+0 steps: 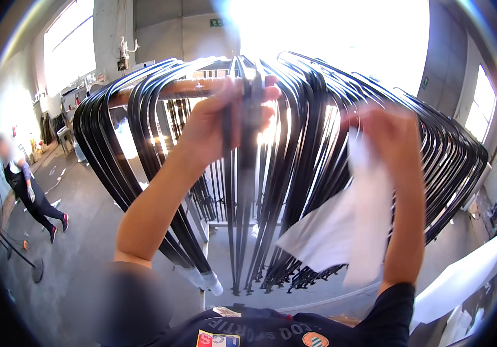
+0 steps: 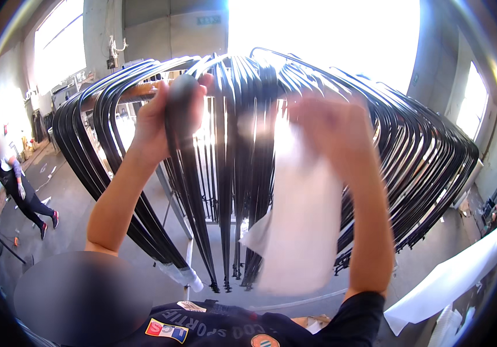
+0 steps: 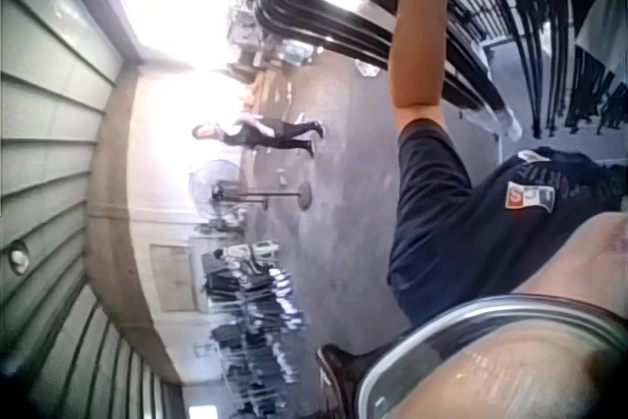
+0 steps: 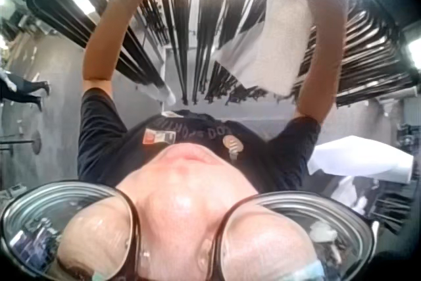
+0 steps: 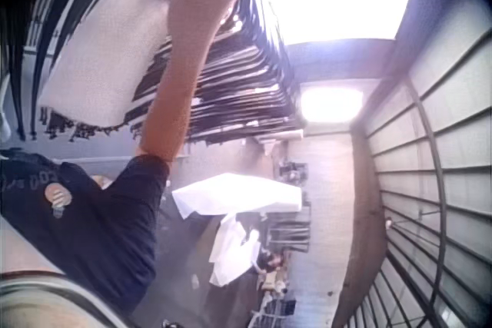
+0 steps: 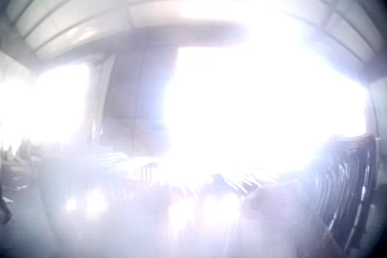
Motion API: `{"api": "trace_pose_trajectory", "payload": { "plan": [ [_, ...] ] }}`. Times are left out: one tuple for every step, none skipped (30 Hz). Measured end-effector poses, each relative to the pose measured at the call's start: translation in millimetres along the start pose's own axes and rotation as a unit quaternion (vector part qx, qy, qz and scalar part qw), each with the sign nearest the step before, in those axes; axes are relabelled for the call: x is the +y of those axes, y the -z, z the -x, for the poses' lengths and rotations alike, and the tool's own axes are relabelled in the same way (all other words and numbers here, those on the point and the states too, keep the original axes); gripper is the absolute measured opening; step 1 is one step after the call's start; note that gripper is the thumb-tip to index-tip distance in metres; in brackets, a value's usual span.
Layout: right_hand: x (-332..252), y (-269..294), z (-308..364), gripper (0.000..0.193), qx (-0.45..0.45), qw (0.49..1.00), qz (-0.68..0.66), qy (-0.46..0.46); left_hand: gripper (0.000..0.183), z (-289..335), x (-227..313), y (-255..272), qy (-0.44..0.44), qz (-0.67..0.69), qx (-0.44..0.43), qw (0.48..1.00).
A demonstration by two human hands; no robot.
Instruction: The person gathers several black metal rods from a rack, places a foam sheet over the ends, and secures them by wrapping plastic stretch film around the bundle.
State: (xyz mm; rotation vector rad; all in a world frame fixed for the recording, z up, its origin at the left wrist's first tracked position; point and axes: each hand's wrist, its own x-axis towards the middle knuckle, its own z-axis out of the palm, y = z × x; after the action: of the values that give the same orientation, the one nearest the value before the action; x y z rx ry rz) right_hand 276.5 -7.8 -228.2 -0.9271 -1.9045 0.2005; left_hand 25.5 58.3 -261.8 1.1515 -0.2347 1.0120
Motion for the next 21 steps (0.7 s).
{"api": "trace_pose_trajectory", "payload": {
  "plan": [
    [-6.9,-2.0,-32.2,0.018,0.03,0.999,0.012,0.023,0.053,-0.9,0.4,-3.5,-0.005,-0.019,-0.006,1.0],
    [-10.3,-7.2,-60.5,0.018,0.031,0.997,0.044,0.055,0.048,-0.6,-1.3,-7.0,0.008,-0.039,0.012,0.999],
    [-13.6,-15.3,-90.3,0.018,0.023,0.994,0.07,0.077,0.043,-1.9,-2.8,-12.0,0.013,-0.063,0.028,0.998],
    [-18.6,-8.1,-107.8,0.018,0.017,0.984,0.158,0.075,0.042,-19.0,-21.5,-12.3,0.018,-0.029,-0.013,0.999],
    [-8.1,-38.6,-140.3,0.018,-0.02,0.987,0.131,0.087,0.04,-8.9,-11.4,-14.4,0.032,-0.073,0.036,0.996],
    [-6.8,-49.3,-163.4,0.018,-0.05,0.982,0.165,0.082,0.041,-11.3,-13.6,-18.9,0.043,-0.045,0.059,0.996],
    [-6.0,-58.7,-181.6,0.018,-0.077,0.974,0.198,0.073,0.038,-13.9,-17.4,-16.3,0.03,-0.059,0.041,0.997],
    [-3.7,-73.9,-196.8,0.018,-0.107,0.968,0.22,0.06,0.038,-12.0,-16.6,-13.9,0.033,-0.056,0.043,0.997],
    [-0.3,-85.8,-210.6,0.018,-0.133,0.96,0.241,0.047,0.038,-10.7,-16.4,-11.9,0.037,-0.051,0.044,0.997],
    [-1.5,-98.7,-220.2,0.018,-0.153,0.956,0.248,0.039,0.038,-9.3,-11.3,-12.1,0.037,-0.046,0.035,0.998],
    [-2.3,-105.5,-228.7,0.018,-0.17,0.952,0.253,0.033,0.037,-8.1,-7.4,-16.4,0.032,-0.066,0.047,0.996],
    [-2.9,-109.1,-237.1,0.018,-0.181,0.949,0.258,0.027,0.036,-8.9,-4.3,-17.6,0.032,-0.07,0.041,0.996],
    [-2.3,-114.8,-241.7,0.018,-0.193,0.944,0.265,0.02,0.036,-7.4,-2.8,-16.0,0.03,-0.069,0.037,0.996],
    [-1.9,-120.0,-246.7,0.018,-0.203,0.942,0.268,0.015,0.036,-4.0,0.6,-18.9,0.036,-0.07,0.054,0.995],
    [-1.4,-125.4,-251.6,0.018,-0.21,0.939,0.272,0.015,0.034,-1.8,1.6,-16.6,0.029,-0.061,0.049,0.996],
    [-1.6,-126.8,-255.9,0.018,-0.216,0.937,0.273,0.013,0.031,-3.0,1.1,-15.4,0.024,-0.054,0.043,0.997],
    [-1.6,-130.0,-259.8,0.018,-0.222,0.935,0.277,0.016,0.028,-3.3,0.9,-14.0,0.018,-0.047,0.038,0.998],
    [-2.4,-133.8,-263.8,0.018,-0.225,0.935,0.274,0.016,0.026,-2.0,0.9,-12.7,0.005,-0.032,0.033,0.999],
    [-0.7,-129.7,-264.9,0.018,-0.225,0.931,0.286,0.01,0.025,-1.8,0.1,-14.2,0.008,-0.032,0.03,0.999],
    [-1.6,-127.9,-265.9,0.018,-0.226,0.927,0.299,0.005,0.025,-0.3,1.5,-15.9,0.01,-0.031,0.028,0.999],
    [-4.0,-130.1,-269.8,0.018,-0.229,0.922,0.313,0.005,0.024,2.8,3.7,-15.9,0.011,-0.03,0.026,0.999]
  ]
}}
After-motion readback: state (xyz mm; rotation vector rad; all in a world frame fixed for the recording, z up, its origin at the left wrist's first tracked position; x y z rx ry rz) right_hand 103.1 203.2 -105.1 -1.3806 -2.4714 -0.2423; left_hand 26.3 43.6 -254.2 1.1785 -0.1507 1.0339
